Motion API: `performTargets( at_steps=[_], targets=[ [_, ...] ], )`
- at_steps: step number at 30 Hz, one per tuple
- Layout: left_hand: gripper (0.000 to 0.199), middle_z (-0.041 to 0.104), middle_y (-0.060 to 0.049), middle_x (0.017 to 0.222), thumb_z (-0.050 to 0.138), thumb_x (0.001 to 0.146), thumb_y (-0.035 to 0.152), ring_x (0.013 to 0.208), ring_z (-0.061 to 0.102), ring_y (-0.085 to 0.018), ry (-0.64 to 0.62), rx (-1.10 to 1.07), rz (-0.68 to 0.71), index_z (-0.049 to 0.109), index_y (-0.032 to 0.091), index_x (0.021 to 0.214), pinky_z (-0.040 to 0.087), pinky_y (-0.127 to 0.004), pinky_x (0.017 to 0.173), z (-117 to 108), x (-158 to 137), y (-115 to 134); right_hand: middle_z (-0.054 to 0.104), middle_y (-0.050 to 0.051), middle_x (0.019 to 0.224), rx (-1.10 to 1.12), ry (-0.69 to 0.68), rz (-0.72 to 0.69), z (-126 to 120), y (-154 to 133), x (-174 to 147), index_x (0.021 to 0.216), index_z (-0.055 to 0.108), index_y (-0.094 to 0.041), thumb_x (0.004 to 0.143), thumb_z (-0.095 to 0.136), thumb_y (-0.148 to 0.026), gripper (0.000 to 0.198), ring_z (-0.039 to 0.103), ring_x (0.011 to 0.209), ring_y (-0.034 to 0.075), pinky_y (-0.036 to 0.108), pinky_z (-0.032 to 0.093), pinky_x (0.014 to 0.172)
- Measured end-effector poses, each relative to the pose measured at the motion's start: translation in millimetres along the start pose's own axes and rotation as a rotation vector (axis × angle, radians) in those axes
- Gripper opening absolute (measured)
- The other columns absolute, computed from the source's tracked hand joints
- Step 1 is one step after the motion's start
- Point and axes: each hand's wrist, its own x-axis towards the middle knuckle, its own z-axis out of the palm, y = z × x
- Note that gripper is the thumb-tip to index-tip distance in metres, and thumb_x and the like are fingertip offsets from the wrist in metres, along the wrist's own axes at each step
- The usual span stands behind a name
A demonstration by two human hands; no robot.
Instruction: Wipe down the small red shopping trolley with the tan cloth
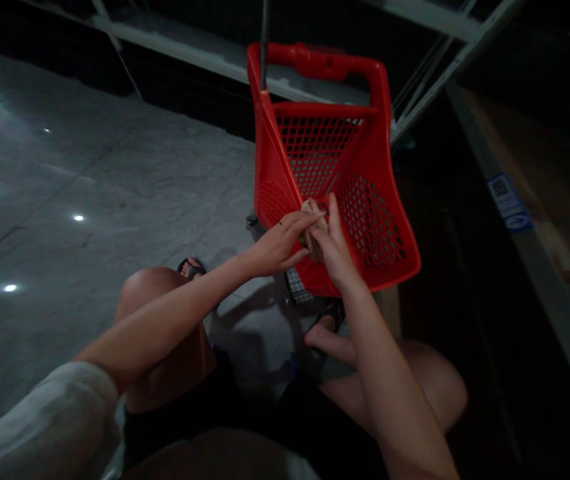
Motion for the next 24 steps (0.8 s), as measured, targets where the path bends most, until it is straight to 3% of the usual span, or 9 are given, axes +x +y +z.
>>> performTargets(
  at_steps=[2, 5, 9, 10, 13, 15, 18, 22, 24],
  targets=[
    [0.057, 0.058, -0.016, 0.136, 0.05, 0.099, 0.035, 0.131, 0.052, -0.03, 0.009, 0.053, -0.085, 0.042, 0.018, 0.153, 0.046, -0.047, 0.112, 7, -6, 10, 0.046, -0.006, 0.162, 0.095, 0.017, 0.044, 0, -7, -9, 0.153, 0.037, -0.047, 0.079, 0.071, -0.049, 0.082, 0.043, 0.15, 0.022, 0.048, 0.035, 0.126],
    [0.048, 0.062, -0.01, 0.119, 0.048, 0.097, 0.022, 0.112, 0.057, -0.024, 0.095, 0.081, -0.28, 0.055, 0.024, 0.144, 0.049, -0.04, 0.105, 23, -25, 25, 0.05, -0.004, 0.159, 0.155, 0.094, 0.101, 2, -13, -17, 0.139, 0.057, -0.04, 0.085, 0.059, -0.054, 0.056, 0.045, 0.149, 0.023, 0.047, 0.038, 0.124],
    [0.047, 0.053, -0.009, 0.115, 0.043, 0.101, 0.022, 0.109, 0.055, -0.021, 0.486, -0.034, -0.701, 0.051, 0.023, 0.148, 0.049, -0.038, 0.104, 67, -61, 65, 0.054, -0.004, 0.155, 0.125, 0.164, 0.172, 8, -12, -27, 0.126, 0.067, -0.036, 0.088, 0.056, -0.056, 0.044, 0.05, 0.145, 0.023, 0.048, 0.04, 0.122],
    [0.051, 0.049, -0.011, 0.122, 0.047, 0.102, 0.028, 0.115, 0.053, -0.022, 0.559, -0.054, -0.763, 0.045, 0.023, 0.152, 0.047, -0.041, 0.108, 82, -68, 79, 0.056, -0.004, 0.153, 0.122, 0.133, 0.194, 10, -12, -31, 0.126, 0.067, -0.036, 0.089, 0.057, -0.056, 0.043, 0.05, 0.145, 0.023, 0.048, 0.039, 0.123],
    [0.07, 0.041, -0.013, 0.134, 0.061, 0.097, 0.043, 0.129, 0.045, -0.025, 0.604, -0.073, -0.823, 0.035, 0.025, 0.159, 0.041, -0.045, 0.115, 121, -74, 113, 0.061, -0.003, 0.149, 0.175, -0.018, 0.283, 17, -13, -43, 0.126, 0.068, -0.035, 0.092, 0.052, -0.06, 0.045, 0.049, 0.146, 0.02, 0.044, 0.035, 0.127],
    [0.061, 0.043, -0.013, 0.13, 0.053, 0.1, 0.047, 0.125, 0.047, -0.025, 0.755, -0.009, -0.861, 0.041, 0.025, 0.156, 0.043, -0.045, 0.113, 126, -65, 117, 0.061, -0.003, 0.149, 0.227, -0.14, 0.366, 22, -16, -51, 0.126, 0.069, -0.035, 0.093, 0.051, -0.062, 0.046, 0.048, 0.147, 0.019, 0.043, 0.034, 0.128],
    [0.049, 0.053, -0.011, 0.117, 0.037, 0.106, 0.047, 0.116, 0.051, -0.024, 1.02, 0.111, -0.809, 0.055, 0.024, 0.145, 0.045, -0.043, 0.108, 85, -38, 82, 0.061, -0.004, 0.149, 0.207, -0.281, 0.406, 30, -20, -53, 0.124, 0.07, -0.035, 0.092, 0.056, -0.063, 0.045, 0.046, 0.148, 0.019, 0.043, 0.031, 0.129],
    [0.04, 0.061, -0.011, 0.117, 0.047, 0.105, 0.045, 0.118, 0.055, -0.022, 1.191, 0.185, -0.73, 0.059, 0.022, 0.135, 0.042, -0.041, 0.111, -21, -1, -3, 0.055, -0.007, 0.155, 0.131, -0.374, 0.327, 52, -20, -25, 0.131, 0.066, -0.037, 0.093, 0.056, -0.063, 0.047, 0.043, 0.151, 0.018, 0.046, 0.026, 0.131],
    [0.033, 0.063, -0.01, 0.12, 0.054, 0.102, 0.043, 0.115, 0.058, -0.021, 1.261, 0.205, -0.729, 0.062, 0.021, 0.125, 0.044, -0.038, 0.108, -57, 6, -29, 0.05, -0.009, 0.158, 0.154, -0.349, 0.253, 75, -15, -4, 0.136, 0.062, -0.039, 0.092, 0.058, -0.061, 0.049, 0.04, 0.152, 0.016, 0.044, 0.025, 0.131]
  ],
)
